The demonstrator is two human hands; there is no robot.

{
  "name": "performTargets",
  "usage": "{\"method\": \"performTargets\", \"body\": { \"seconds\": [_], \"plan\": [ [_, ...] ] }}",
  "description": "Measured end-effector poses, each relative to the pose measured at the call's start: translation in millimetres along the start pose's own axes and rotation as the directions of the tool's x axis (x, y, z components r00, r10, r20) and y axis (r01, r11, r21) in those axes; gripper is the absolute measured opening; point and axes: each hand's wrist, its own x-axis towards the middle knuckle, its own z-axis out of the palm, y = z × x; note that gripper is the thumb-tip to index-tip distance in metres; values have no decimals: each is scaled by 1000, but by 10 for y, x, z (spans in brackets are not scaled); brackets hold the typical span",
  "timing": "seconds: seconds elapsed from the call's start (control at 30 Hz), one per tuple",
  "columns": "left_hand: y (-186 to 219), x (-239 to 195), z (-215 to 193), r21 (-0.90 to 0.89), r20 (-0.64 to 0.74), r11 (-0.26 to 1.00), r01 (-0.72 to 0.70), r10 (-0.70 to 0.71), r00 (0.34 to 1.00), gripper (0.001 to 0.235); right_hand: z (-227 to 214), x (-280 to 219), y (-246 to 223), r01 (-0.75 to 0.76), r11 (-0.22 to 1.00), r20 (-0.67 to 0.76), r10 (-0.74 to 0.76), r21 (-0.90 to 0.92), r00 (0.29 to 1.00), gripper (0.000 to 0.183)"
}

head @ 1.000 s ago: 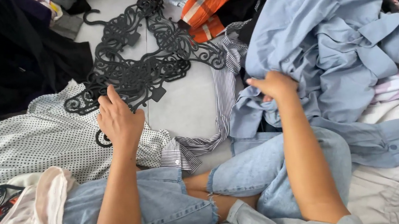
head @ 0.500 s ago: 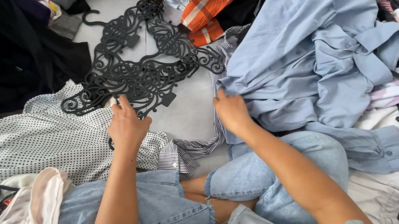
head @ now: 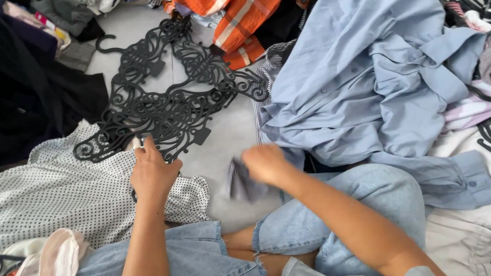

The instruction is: A person sits on the floor and sorts through a large pile of various clothing items, occasionally placing them on hangers.

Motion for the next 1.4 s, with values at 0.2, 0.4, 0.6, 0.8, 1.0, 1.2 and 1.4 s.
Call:
{"method": "performTargets", "body": {
  "seconds": [0.2,0.4,0.6,0.8,1.0,1.2,1.4],
  "plan": [
    [-64,69,171,34,35,999,15,-16,999,76,-815,-269,580,-336,927,-259,369,164,892,25],
    [-226,190,329,77,11,997,2,-3,1000,73,-1354,-983,458,-283,859,-304,431,427,850,34],
    [-212,139,314,96,-17,995,-33,35,999,71,-1132,-1568,598,-194,853,-529,462,484,712,29],
    [-246,97,366,94,5,995,-24,23,1000,73,-804,-2360,1350,-410,858,-665,503,309,552,22],
    [-76,-1,163,104,89,994,40,-49,995,75,-465,-3364,1727,-761,586,-736,639,279,223,24],
    [-120,-26,225,102,88,994,32,-41,995,73,305,-3791,1851,-712,404,-629,774,575,-69,46],
    [-91,-126,189,62,8,998,-33,33,999,77,424,-3632,1646,-738,468,-730,682,486,-49,38]
  ]
}}
